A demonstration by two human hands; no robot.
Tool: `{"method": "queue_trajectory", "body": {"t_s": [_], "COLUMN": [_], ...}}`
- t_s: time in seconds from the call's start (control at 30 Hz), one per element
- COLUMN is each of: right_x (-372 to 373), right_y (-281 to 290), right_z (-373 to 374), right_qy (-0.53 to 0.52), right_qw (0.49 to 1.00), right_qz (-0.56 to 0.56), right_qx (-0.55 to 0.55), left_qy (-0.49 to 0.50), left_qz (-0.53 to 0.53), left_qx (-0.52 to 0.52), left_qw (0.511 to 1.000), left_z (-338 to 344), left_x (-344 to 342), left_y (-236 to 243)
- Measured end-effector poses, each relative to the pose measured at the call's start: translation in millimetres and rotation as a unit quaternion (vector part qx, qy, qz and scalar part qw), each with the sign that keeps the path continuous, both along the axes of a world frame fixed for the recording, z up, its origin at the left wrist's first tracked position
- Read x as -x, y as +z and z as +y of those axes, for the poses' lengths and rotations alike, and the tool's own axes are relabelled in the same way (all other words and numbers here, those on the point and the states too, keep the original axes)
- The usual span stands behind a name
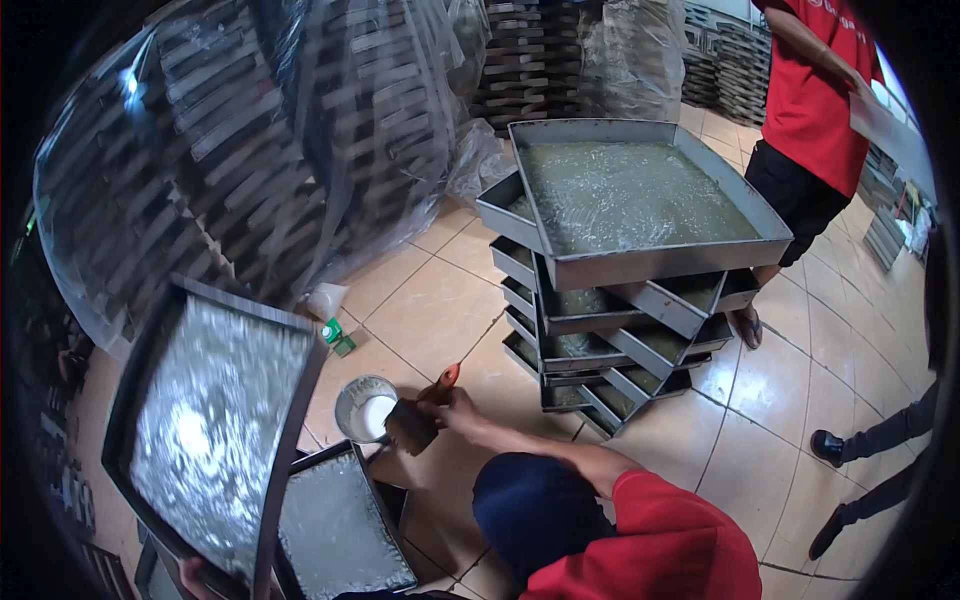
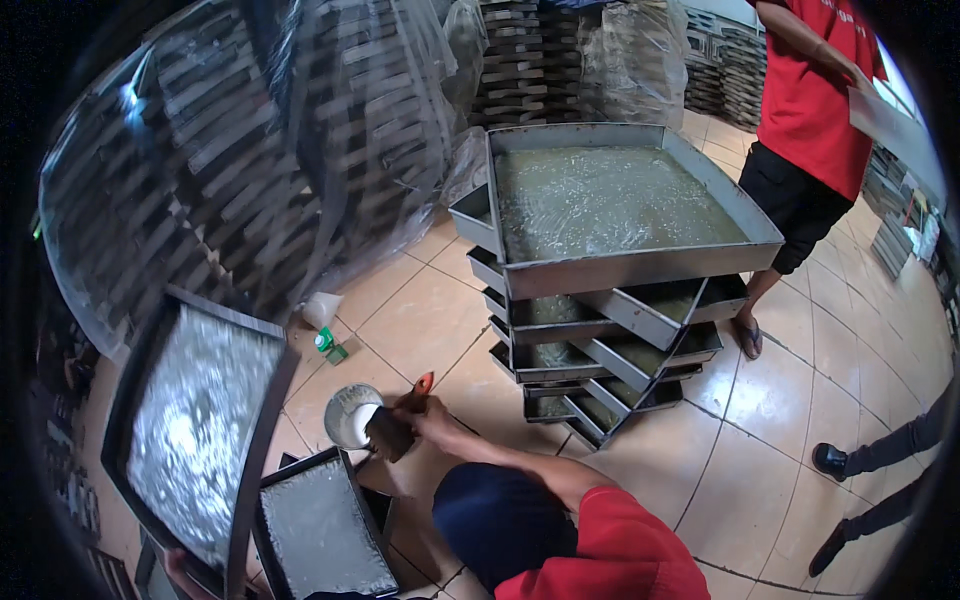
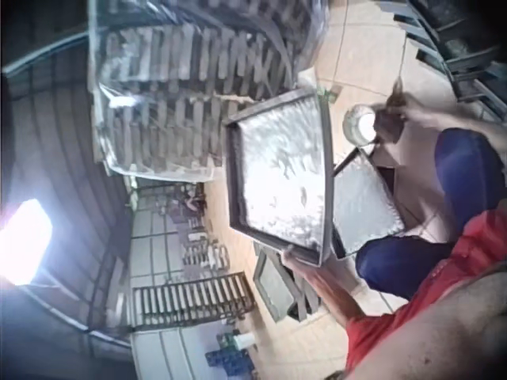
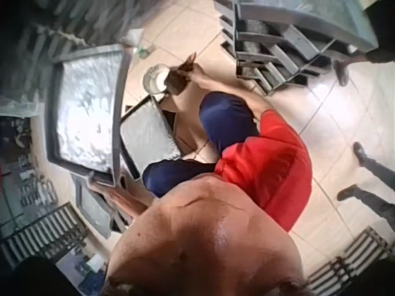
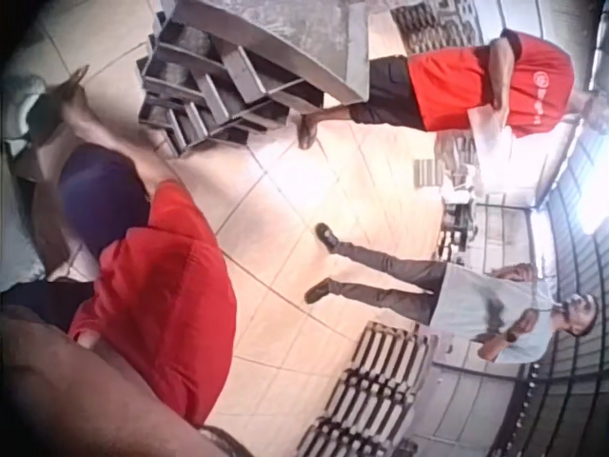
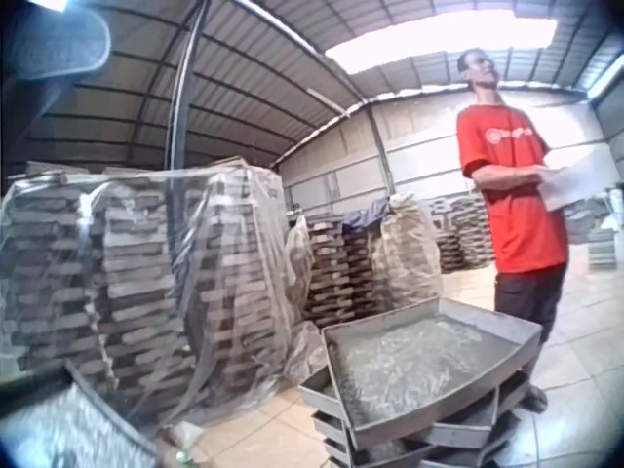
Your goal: The person applies a liquid substance to dough in square trays using a wide brush and sprinkles small items by hand. The person stacks the trays on top of one another in the center of the room.
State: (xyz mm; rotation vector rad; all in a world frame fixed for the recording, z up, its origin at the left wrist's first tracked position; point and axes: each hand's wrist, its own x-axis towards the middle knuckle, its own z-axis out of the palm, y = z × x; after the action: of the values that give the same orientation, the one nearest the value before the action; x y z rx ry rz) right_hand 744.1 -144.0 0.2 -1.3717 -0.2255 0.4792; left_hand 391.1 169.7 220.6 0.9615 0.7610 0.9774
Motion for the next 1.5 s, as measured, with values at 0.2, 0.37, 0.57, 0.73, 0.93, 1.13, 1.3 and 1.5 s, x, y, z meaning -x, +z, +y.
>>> {"method": "queue_trajectory", "body": {"t_s": [0.2,0.37,0.57,0.73,0.93,1.13,1.3,1.5], "right_x": [3,-9,4,-28,-23,-20,-50,-79], "right_y": [9,14,22,-56,-39,-26,-28,-23], "right_z": [-1,-17,3,2,0,12,18,125], "right_qy": [0.118,0.064,0.089,-0.027,0.012,0.061,-0.036,-0.007], "right_qw": [0.987,0.991,0.989,0.986,0.991,0.99,0.977,0.948], "right_qz": [-0.067,-0.106,-0.106,-0.157,-0.131,-0.125,-0.114,-0.31], "right_qx": [-0.081,0.046,0.056,0.045,0.038,-0.006,-0.174,0.065], "left_qy": [-0.179,-0.286,-0.464,-0.489,-0.715,-0.747,-0.568,-0.146], "left_qz": [-0.052,-0.042,-0.106,-0.05,-0.076,-0.006,0.017,0.19], "left_qx": [-0.096,-0.12,-0.039,0.031,-0.065,-0.227,-0.35,-0.201], "left_qw": [0.978,0.95,0.878,0.87,0.692,0.625,0.745,0.95], "left_z": [-77,-235,-377,-494,-489,-344,-158,50], "left_x": [-149,-289,-366,-391,-390,-375,-277,-33], "left_y": [81,142,156,130,94,97,36,-117]}}
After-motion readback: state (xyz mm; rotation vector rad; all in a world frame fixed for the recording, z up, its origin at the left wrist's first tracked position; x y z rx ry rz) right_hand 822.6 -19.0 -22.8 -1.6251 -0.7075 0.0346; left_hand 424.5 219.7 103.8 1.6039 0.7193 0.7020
